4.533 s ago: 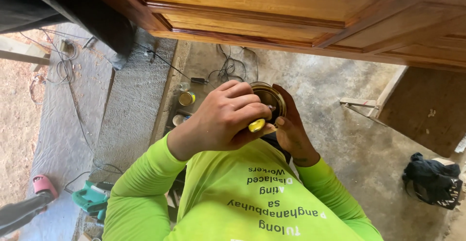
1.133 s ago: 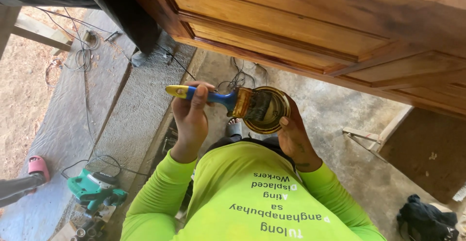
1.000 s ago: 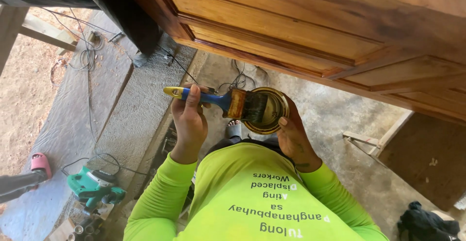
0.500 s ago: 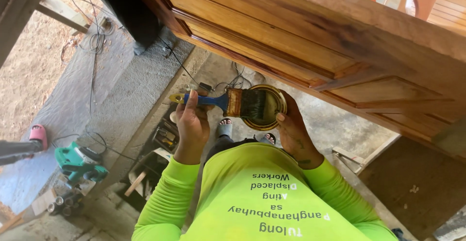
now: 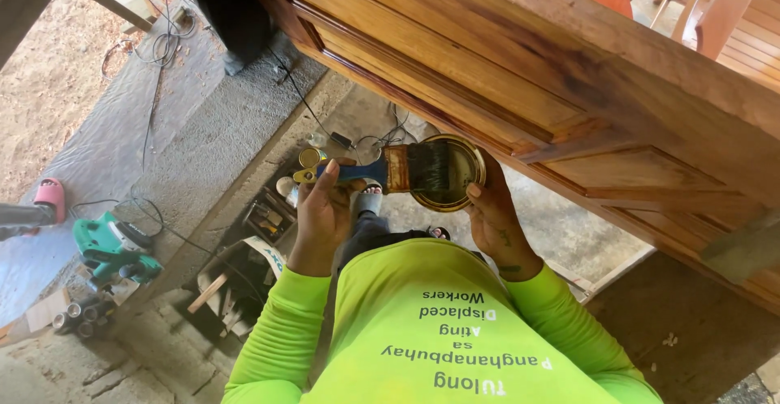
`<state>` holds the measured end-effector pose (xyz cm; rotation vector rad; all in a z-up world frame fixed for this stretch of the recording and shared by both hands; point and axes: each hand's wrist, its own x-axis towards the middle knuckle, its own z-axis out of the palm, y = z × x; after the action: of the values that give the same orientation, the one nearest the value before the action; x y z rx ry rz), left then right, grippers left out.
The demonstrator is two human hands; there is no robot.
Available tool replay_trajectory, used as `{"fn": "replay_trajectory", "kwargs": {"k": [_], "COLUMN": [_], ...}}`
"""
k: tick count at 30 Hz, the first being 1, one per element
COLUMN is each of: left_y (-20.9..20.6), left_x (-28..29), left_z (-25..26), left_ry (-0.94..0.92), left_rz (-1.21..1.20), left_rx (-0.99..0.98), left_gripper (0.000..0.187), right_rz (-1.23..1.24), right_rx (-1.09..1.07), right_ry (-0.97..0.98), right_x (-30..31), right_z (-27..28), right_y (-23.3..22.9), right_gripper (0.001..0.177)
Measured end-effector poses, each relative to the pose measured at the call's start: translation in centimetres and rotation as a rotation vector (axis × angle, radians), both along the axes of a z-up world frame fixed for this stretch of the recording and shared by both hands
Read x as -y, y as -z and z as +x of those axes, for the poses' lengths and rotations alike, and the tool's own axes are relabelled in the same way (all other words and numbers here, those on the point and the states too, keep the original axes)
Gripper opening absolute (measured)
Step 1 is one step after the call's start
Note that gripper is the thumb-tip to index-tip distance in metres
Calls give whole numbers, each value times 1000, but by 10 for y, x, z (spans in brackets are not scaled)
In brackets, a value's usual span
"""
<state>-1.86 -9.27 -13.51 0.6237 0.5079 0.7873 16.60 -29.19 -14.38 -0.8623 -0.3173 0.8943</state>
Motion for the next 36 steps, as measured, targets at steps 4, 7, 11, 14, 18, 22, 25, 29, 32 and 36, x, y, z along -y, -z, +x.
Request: {"fn": "replay_trajectory", "kwargs": {"k": [4, 7, 11, 14, 18, 22, 25, 29, 32, 36], "left_y": [2, -8, -28, -36, -43, -49, -42, -14, -16, -12], "left_x": [-21, -47, -88, -113, -137, -146, -158, -190, -198, -180], "left_z": [1, 9, 31, 50, 67, 72, 74, 71, 68, 79], "left_ry": [-4, 46, 38, -43, -95, -51, -32, -146, -266, -410], "left_rz": [2, 22, 240, 484, 805, 899, 939, 944, 878, 886], "left_rx": [19, 110, 173, 95, -93, -170, -145, -26, -36, -30], "left_gripper": [17, 19, 24, 30, 32, 30, 28, 25, 26, 27], "right_rz": [-50, -32, -29, -10, -18, -59, -37, -40, -34, -39], "right_rx": [-53, -41, -34, -26, 13, -29, -1, 9, 18, 5], "right_ry": [28, 48, 76, 109, 141, 198, 192, 195, 194, 194], "right_x": [-12, -25, -47, -56, -64, -68, -72, -75, -75, -68], "right_z": [0, 0, -4, -10, -18, -24, -29, -35, -40, -42], "right_y": [8, 5, -14, -17, -26, -15, -18, -23, -27, -25], "right_gripper": [89, 91, 93, 93, 90, 88, 86, 85, 85, 86]}}
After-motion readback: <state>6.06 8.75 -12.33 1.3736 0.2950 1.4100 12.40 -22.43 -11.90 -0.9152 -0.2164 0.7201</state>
